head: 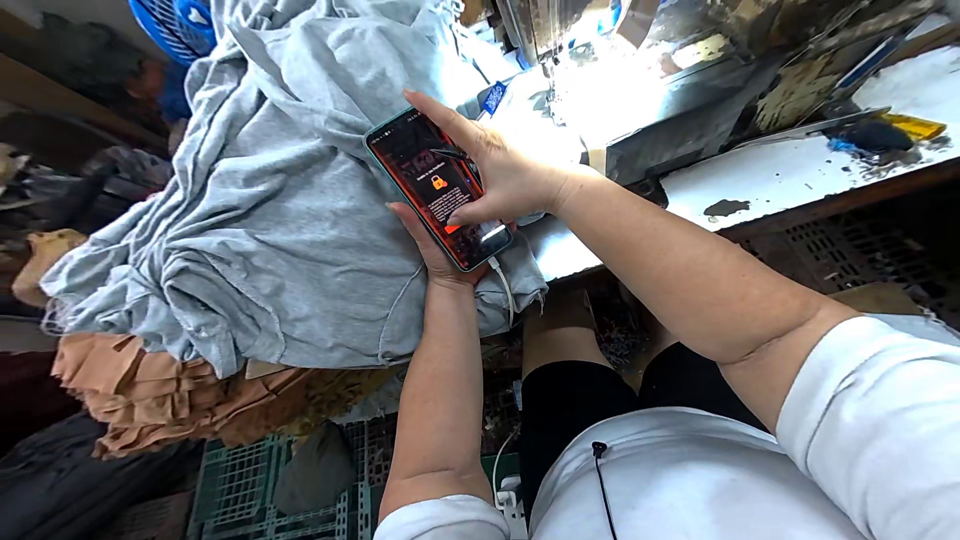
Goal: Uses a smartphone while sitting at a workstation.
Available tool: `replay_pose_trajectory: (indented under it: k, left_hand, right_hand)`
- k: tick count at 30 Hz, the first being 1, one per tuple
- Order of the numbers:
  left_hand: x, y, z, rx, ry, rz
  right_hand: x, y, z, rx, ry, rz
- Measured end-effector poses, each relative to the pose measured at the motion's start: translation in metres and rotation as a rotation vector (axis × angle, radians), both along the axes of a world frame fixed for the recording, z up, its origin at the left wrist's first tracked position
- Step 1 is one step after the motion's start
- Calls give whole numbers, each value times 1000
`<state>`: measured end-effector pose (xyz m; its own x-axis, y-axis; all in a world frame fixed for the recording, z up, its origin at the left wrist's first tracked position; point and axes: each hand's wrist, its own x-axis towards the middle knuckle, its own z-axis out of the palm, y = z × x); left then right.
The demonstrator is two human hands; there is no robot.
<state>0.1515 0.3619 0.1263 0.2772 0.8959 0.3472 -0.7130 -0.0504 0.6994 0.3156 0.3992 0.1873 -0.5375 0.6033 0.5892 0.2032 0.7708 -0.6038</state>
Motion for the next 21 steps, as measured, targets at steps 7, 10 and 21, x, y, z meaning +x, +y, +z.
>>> replay_pose_trajectory:
  k: [7, 10, 21]
  left_hand:
    - [1, -2, 1, 4, 44, 61]
    - [-1, -1, -1, -1, 54, 51]
    - [-4, -2, -1, -45, 54, -188]
  right_hand:
    - [-2, -3, -3, 39, -58, -65]
    - [0, -4, -2, 27, -60, -57]
    - [10, -6, 9, -282, 151, 18]
